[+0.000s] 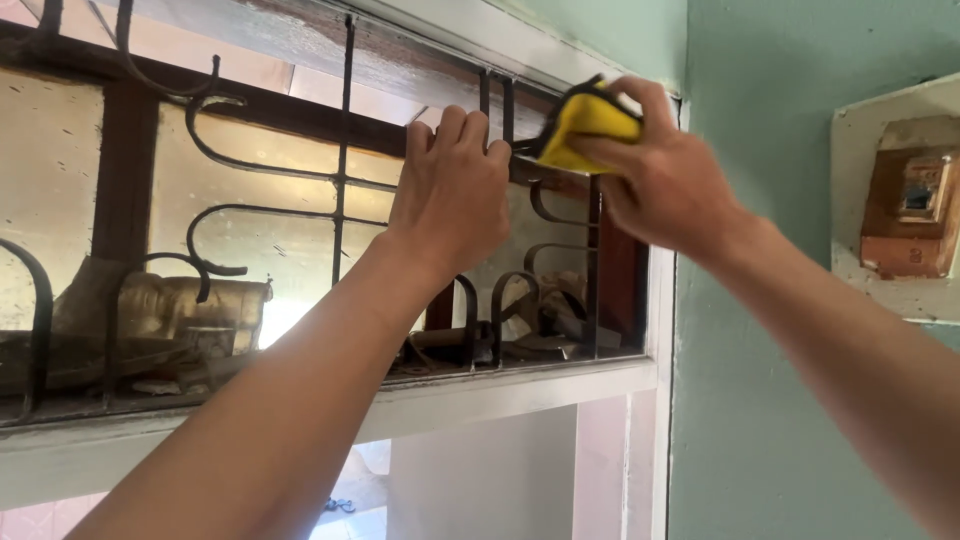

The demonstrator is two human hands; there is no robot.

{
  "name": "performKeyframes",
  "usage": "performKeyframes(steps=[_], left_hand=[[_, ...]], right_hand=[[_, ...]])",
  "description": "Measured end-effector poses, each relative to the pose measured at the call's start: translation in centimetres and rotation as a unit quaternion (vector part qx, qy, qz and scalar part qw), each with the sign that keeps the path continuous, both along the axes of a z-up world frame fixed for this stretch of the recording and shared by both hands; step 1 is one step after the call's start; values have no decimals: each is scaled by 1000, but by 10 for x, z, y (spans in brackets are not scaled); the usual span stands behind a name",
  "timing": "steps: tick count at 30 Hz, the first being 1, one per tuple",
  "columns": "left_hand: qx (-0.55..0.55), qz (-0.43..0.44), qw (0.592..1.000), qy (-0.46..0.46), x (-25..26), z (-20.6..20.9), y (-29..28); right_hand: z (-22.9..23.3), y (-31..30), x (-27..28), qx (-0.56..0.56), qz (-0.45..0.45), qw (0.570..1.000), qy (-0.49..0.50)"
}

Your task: Cleaning a window grille and frame with a cloth and brush.

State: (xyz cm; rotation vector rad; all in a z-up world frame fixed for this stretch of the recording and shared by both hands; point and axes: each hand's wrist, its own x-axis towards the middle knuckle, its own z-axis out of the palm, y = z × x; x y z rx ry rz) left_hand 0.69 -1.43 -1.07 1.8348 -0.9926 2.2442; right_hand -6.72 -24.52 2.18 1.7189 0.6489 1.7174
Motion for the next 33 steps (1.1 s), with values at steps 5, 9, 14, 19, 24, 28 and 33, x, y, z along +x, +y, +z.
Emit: performKeyframes(steps=[5,9,14,19,24,28,33], left_hand=[[-5,-1,1000,16,-4,0,-3],[-11,12,1000,25,-3,-3,-6],[10,-4,1000,2,9,-9,-7],[22,-5,1000,4,10,-11,-13],[7,-23,999,-29,15,-13,-29],[15,-21,1000,-12,16,-16,-33],[37,12,999,-14,28,-9,-30]], right_hand=[[-20,14,44,-43,-15,998,34],[-37,-17,71,-19,-86,993,75],[-37,-27,38,41,-60,993,97],[-47,-22,45,23,44,993,108],[-48,-19,56,72,-12,985,157],[-51,-27,41,161,-159,958,175],[-49,-28,45,269,-144,933,191]])
